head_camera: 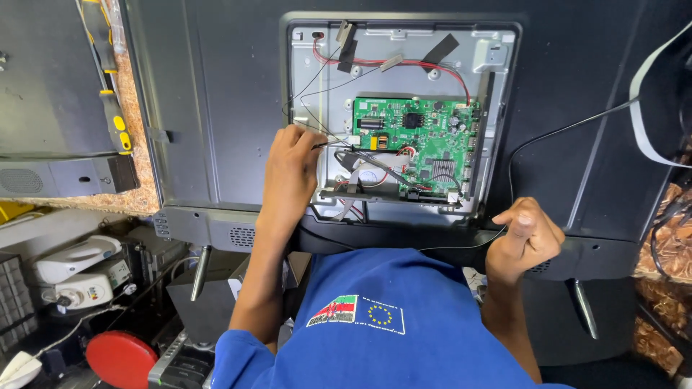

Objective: The person works on the internal components of a disassembled television, specifically focusing on the green circuit board. They use their hands to arrange wires and apply pieces of clear adhesive tape to secure connections on the board.

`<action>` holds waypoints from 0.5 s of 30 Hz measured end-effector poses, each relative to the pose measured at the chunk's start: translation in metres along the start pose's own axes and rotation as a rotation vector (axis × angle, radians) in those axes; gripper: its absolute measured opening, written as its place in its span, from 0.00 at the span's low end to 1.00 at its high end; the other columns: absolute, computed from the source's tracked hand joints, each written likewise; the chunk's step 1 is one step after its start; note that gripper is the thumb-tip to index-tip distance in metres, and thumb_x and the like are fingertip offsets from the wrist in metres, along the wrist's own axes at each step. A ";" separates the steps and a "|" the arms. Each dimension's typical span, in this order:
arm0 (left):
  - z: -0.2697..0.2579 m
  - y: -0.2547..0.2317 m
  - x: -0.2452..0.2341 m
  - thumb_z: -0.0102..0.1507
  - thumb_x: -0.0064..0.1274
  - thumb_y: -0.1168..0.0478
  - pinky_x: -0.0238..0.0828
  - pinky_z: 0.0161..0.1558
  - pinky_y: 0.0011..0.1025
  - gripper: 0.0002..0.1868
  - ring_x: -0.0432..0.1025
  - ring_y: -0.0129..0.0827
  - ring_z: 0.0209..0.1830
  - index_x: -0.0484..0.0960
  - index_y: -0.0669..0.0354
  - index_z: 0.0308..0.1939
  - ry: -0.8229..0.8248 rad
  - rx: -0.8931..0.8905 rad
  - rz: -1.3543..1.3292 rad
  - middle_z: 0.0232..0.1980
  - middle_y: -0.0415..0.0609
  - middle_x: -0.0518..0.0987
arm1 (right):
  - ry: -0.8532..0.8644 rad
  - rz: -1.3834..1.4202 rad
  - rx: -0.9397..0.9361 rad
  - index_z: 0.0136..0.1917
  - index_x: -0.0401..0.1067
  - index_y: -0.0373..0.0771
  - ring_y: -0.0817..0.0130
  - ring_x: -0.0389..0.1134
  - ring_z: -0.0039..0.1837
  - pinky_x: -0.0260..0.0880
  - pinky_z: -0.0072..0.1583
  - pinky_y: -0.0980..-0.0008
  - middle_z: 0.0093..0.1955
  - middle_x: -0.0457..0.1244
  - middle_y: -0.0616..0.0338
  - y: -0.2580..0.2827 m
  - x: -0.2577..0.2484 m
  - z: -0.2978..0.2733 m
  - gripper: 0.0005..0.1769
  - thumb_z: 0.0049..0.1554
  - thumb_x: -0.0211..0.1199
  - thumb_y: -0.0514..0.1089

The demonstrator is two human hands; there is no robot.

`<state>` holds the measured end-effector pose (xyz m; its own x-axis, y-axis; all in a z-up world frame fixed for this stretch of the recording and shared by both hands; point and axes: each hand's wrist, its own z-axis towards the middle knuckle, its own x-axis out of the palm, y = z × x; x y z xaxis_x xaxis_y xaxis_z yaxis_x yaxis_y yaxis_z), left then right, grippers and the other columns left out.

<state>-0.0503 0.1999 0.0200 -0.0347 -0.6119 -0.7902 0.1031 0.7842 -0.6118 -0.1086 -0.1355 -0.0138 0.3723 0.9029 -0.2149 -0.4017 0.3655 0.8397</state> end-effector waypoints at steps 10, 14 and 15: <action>0.020 -0.005 -0.021 0.68 0.59 0.66 0.68 0.46 0.41 0.01 0.71 0.46 0.39 0.84 0.58 0.42 0.011 -0.009 -0.060 0.37 0.49 0.73 | 0.027 -0.034 0.015 0.25 0.67 0.34 0.71 0.41 0.25 0.49 0.31 0.71 0.20 0.45 0.61 0.006 -0.012 0.004 0.32 0.72 0.50 0.42; 0.040 -0.004 -0.022 0.70 0.58 0.66 0.68 0.46 0.38 0.02 0.70 0.41 0.39 0.83 0.57 0.42 -0.156 0.033 -0.077 0.36 0.45 0.73 | 0.025 -0.048 0.033 0.26 0.69 0.33 0.69 0.43 0.25 0.51 0.32 0.68 0.21 0.46 0.59 -0.002 -0.013 -0.001 0.32 0.72 0.50 0.42; 0.049 -0.003 -0.018 0.70 0.58 0.66 0.68 0.46 0.38 0.02 0.70 0.41 0.39 0.83 0.57 0.42 -0.157 0.032 -0.076 0.36 0.45 0.73 | 0.026 -0.046 0.032 0.26 0.69 0.33 0.69 0.43 0.25 0.51 0.32 0.68 0.21 0.46 0.59 0.000 -0.011 0.000 0.32 0.72 0.50 0.42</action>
<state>-0.0010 0.2036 0.0378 0.1120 -0.6797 -0.7249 0.1381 0.7331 -0.6660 -0.1127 -0.1455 -0.0113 0.3682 0.8908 -0.2664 -0.3573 0.4000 0.8440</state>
